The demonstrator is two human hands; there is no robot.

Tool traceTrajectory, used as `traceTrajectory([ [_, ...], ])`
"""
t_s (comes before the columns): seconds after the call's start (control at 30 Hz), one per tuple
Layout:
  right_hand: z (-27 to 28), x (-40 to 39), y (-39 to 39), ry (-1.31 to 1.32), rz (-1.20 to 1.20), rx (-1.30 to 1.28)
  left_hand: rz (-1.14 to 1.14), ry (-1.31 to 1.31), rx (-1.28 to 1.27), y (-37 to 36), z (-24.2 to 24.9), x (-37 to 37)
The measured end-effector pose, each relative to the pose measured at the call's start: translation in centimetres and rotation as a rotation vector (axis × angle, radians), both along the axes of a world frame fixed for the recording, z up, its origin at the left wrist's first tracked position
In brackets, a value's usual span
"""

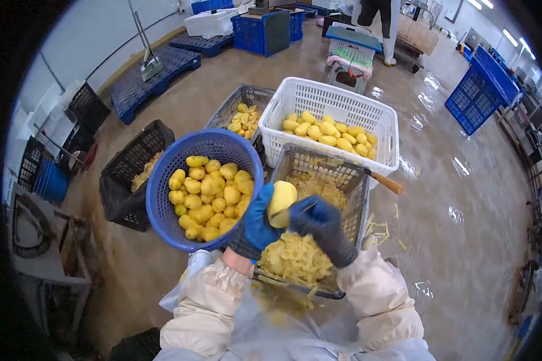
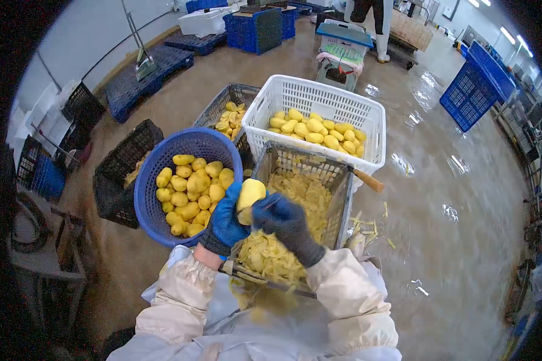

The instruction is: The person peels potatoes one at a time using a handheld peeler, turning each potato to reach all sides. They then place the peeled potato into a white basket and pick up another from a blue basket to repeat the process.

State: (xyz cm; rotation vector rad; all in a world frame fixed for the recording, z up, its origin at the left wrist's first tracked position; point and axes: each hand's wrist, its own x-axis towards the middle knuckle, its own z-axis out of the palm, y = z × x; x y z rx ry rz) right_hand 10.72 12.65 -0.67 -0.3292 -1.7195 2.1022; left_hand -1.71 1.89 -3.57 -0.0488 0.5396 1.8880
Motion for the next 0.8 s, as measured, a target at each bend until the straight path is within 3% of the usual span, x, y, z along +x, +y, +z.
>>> traceTrajectory([
  [0.07,0.0,-0.1,-0.5,-0.037,0.006,0.352,0.000,0.021,-0.006,-0.1,-1.1,0.2],
  [0.13,0.0,-0.8,2.4,-0.038,-0.112,-0.164,0.058,0.505,-0.219,-0.2,-2.9,0.6],
  [0.2,-1.0,-0.9,6.4,-0.061,-0.406,-0.067,-0.252,0.333,-0.036,-0.9,2.0,1.8],
  [0.3,-0.8,-0.3,6.8,0.099,-0.384,-0.168,-0.184,0.390,-0.077,-0.2,1.1,2.0],
  [0.37,1.2,-0.1,4.7,-0.017,-0.178,-0.185,0.081,0.571,-0.184,0.4,-3.3,0.6],
  [0.4,1.3,0.0,3.3,-0.078,-0.157,-0.144,0.088,0.569,-0.187,0.2,-2.4,0.5],
  [0.47,1.8,0.1,1.1,-0.090,-0.023,-0.173,-0.071,0.123,0.067,0.0,-0.7,0.1],
  [0.53,2.1,0.3,0.2,-0.102,0.007,-0.082,-0.040,0.099,0.052,0.0,-1.5,0.0],
  [0.6,1.4,0.3,-0.5,-0.114,0.039,0.017,-0.075,-0.147,0.168,-0.2,-1.4,-0.2],
  [0.67,-0.5,-0.1,-1.2,0.131,-0.007,0.492,-0.107,-0.106,0.134,0.0,-0.8,0.5],
  [0.7,-0.4,0.3,-0.6,-0.106,0.003,0.097,-0.143,-0.067,0.098,0.1,-0.2,1.0],
  [0.73,-0.6,0.1,1.1,-0.046,-0.058,-0.039,-0.177,-0.030,0.064,0.1,0.2,1.4],
  [0.77,0.1,-0.3,2.8,-0.015,-0.191,-0.130,-0.244,0.021,0.087,-0.3,0.6,1.4],
  [0.8,-0.6,-0.9,4.7,-0.047,-0.425,0.034,-0.307,0.073,0.107,-0.9,0.8,1.5],
])
